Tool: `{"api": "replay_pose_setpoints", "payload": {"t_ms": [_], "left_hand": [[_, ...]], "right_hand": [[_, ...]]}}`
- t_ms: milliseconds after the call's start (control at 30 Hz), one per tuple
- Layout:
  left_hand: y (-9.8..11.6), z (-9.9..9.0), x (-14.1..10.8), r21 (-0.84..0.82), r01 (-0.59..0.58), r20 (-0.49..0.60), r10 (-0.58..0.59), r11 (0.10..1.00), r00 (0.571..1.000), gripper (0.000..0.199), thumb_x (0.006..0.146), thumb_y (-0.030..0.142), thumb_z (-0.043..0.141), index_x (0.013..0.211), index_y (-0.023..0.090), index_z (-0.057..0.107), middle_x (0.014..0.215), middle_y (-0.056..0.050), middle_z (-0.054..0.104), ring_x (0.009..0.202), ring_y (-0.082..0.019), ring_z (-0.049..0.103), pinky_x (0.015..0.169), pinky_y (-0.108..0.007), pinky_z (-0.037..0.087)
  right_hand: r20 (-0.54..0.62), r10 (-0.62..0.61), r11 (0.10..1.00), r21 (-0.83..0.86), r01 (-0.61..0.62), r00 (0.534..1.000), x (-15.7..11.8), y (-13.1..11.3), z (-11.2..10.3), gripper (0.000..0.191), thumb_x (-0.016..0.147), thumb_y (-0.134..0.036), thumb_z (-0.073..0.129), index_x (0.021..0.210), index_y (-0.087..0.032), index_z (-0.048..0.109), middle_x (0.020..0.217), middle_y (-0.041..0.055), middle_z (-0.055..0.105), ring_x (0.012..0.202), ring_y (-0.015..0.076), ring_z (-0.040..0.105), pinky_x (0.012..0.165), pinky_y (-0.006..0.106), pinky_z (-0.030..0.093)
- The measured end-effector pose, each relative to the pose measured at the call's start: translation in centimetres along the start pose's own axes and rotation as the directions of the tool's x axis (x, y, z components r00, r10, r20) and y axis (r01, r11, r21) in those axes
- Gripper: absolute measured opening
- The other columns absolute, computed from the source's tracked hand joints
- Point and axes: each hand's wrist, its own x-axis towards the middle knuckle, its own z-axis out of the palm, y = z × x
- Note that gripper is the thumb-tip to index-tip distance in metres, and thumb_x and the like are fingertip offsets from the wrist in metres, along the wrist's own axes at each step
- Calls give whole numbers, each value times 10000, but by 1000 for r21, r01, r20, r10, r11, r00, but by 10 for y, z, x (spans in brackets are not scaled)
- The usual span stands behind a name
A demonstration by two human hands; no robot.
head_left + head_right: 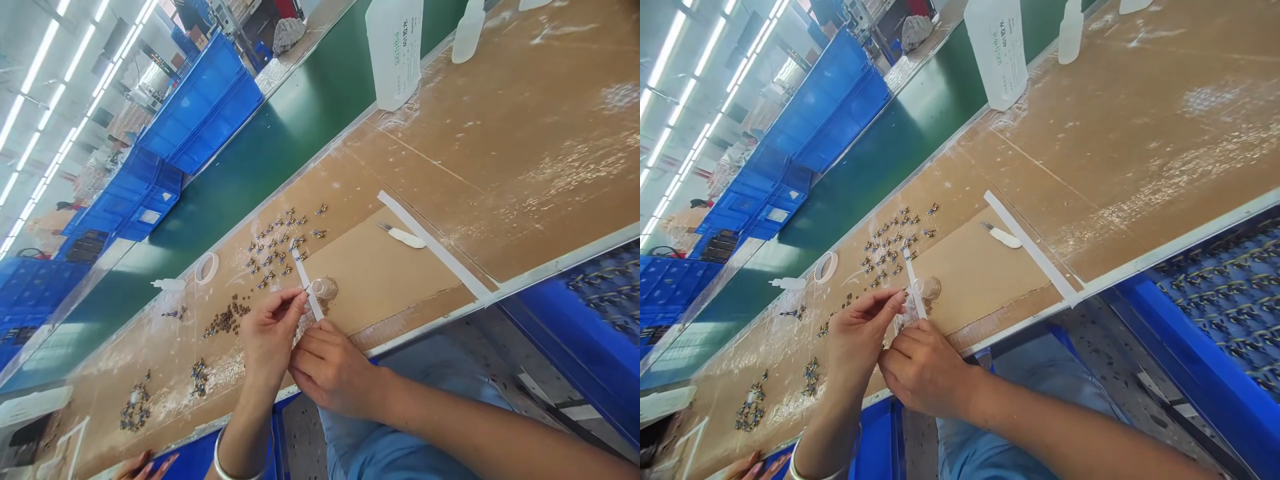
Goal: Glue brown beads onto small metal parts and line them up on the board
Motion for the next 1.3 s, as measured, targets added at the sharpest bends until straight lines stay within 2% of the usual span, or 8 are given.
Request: {"api": "replay_pose_setpoints", "payload": {"t_ms": [233, 533, 667, 800, 967, 1133, 1300], "left_hand": [[1, 3, -2, 173, -73, 4, 73, 982, 997, 127, 749, 348, 745, 815, 251, 793, 712, 0, 746, 661, -178, 677, 688, -281, 532], [6, 4, -2, 187, -120, 13, 120, 975, 993, 90, 745, 310, 750, 797, 253, 796, 731, -4, 756, 672, -175, 685, 680, -268, 532], [4, -11, -13, 85, -70, -91, 77, 994, 993, 129, 758, 330, 759, 842, 237, 787, 712, 1, 744, 648, -155, 681, 650, -252, 550], [-16, -37, -35, -99, 36, -235, -58, 994, 970, 169, 727, 324, 799, 851, 212, 776, 675, 7, 735, 627, -140, 675, 647, -246, 568], [-58, -64, -66, -144, 197, -319, -234, 970, 918, 232, 683, 359, 831, 833, 191, 774, 679, -6, 745, 652, -153, 694, 707, -277, 589], [-91, -75, -87, -161, 280, -398, -322, 946, 859, 272, 675, 396, 831, 839, 187, 775, 703, -10, 754, 660, -166, 705, 667, -270, 579], [-109, -79, -90, -210, 316, -387, -376, 925, 842, 278, 669, 398, 829, 822, 174, 769, 687, -12, 750, 639, -165, 705, 668, -275, 575]], "right_hand": [[-47, 8, 1000, 3, -8, 999, 0, 0, 1, 268, 943, -135, 453, 705, -158, 574, 684, 18, 576, 684, 157, 493, 665, 318, 347], [-30, 31, 999, 21, -31, 999, -1, 0, 0, 252, 945, -141, 462, 722, -159, 577, 703, 26, 594, 705, 160, 513, 668, 323, 352], [0, 53, 995, 85, -53, 999, 0, -2, -5, 247, 970, -131, 436, 785, -156, 598, 706, 21, 589, 711, 155, 520, 686, 319, 356], [10, 88, 981, 175, -89, 996, -2, -3, -9, 191, 997, -138, 431, 936, -155, 611, 780, 23, 639, 747, 146, 557, 730, 319, 369], [22, 110, 970, 216, -112, 994, -5, -4, -8, 149, 996, -144, 464, 1007, -166, 611, 849, 28, 675, 801, 146, 606, 779, 318, 399], [33, 59, 984, 164, -64, 998, -6, -6, -6, 134, 980, -120, 496, 1031, -159, 614, 851, 37, 685, 797, 154, 609, 784, 319, 412], [76, 10, 994, 110, -18, 997, -8, -5, -4, 137, 974, -104, 503, 1033, -160, 613, 845, 35, 682, 779, 148, 598, 765, 318, 414]]}}
